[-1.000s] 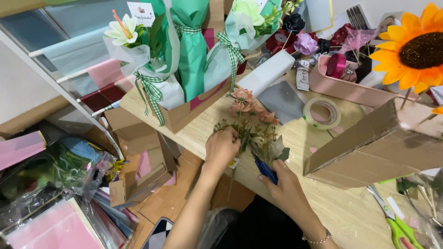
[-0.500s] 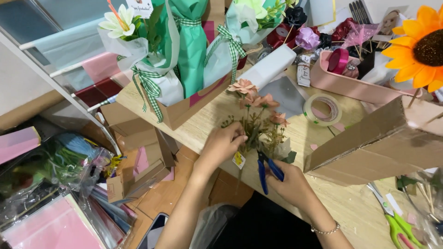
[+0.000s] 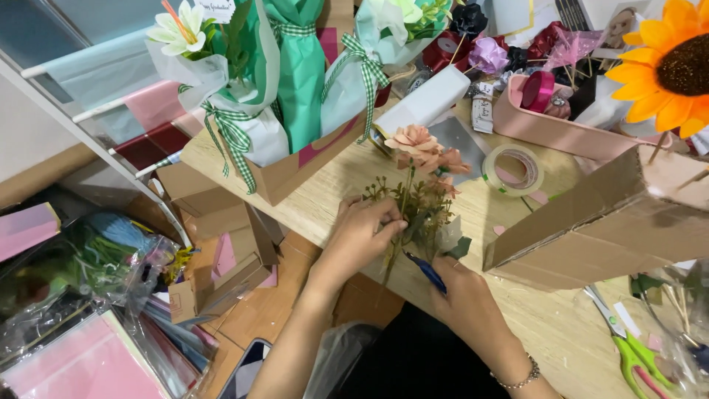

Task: The person prepares artificial sunflowers by cutting wooden sticks and attaching them to the flower stems using tape. They then insert the prepared sunflowers into a floral foam block inside a cardboard box. Finally, they cut a bunch of artificial roses and add them to the arrangement.

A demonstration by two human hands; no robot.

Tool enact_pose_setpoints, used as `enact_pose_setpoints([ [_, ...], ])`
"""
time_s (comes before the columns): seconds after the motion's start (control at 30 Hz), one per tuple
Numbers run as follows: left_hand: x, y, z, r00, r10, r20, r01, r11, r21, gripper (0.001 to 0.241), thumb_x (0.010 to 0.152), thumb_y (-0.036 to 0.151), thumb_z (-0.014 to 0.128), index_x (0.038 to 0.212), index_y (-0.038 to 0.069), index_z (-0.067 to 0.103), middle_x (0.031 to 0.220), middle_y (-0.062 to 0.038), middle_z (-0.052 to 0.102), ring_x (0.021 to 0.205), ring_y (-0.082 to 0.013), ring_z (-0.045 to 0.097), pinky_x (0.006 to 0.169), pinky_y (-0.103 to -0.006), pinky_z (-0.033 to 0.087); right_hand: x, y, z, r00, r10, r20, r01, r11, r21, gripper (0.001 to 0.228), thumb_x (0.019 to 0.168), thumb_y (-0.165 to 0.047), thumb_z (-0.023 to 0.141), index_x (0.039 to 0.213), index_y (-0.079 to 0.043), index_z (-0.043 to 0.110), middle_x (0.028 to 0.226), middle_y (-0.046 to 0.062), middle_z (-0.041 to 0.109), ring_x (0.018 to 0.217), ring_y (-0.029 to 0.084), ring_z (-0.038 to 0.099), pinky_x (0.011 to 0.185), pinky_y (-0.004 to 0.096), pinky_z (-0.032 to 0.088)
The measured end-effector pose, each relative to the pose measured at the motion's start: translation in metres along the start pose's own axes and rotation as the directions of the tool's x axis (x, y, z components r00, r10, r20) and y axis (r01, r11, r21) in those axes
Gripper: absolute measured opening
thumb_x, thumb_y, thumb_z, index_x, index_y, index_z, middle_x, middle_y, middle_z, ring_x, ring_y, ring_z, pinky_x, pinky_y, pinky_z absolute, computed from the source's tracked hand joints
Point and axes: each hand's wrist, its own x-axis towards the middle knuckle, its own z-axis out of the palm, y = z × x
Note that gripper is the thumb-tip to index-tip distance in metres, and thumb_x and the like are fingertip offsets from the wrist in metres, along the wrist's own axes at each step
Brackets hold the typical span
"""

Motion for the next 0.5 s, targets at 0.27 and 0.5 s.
enact_pose_setpoints([
  [0.27, 0.001, 0.013, 0.0, 0.991, -0.063, 0.122, 0.057, 0.997, 0.052, 0.019, 0.099, 0.024, 0.053, 0.084, 0.013, 0.05, 0.079, 0.001, 0.078, 0.081, -0.0255, 0.07, 0.098, -0.0429, 0.034, 0.004, 0.019, 0.015, 0.998, -0.022, -0.066, -0.007, 0.911, -0.412, 0.014, 0.081, -0.015, 0.066, 0.089, -0.009, 0.057, 0.081, 0.011, 0.063, 0.073, 0.037, 0.065, 0.063, 0.049, 0.052],
  [0.5, 0.003, 0.014, 0.002, 0.987, -0.065, 0.146, 0.054, 0.996, 0.077, 0.016, 0.1, 0.024, 0.052, 0.09, 0.012, 0.049, 0.081, -0.001, 0.078, 0.087, -0.0285, 0.071, 0.101, -0.045, 0.036, 0.007, 0.025, 0.025, 0.984, -0.132, -0.117, 0.049, 0.84, -0.541, 0.016, 0.076, -0.017, 0.068, 0.085, -0.01, 0.057, 0.079, 0.009, 0.064, 0.073, 0.036, 0.066, 0.064, 0.048, 0.052],
])
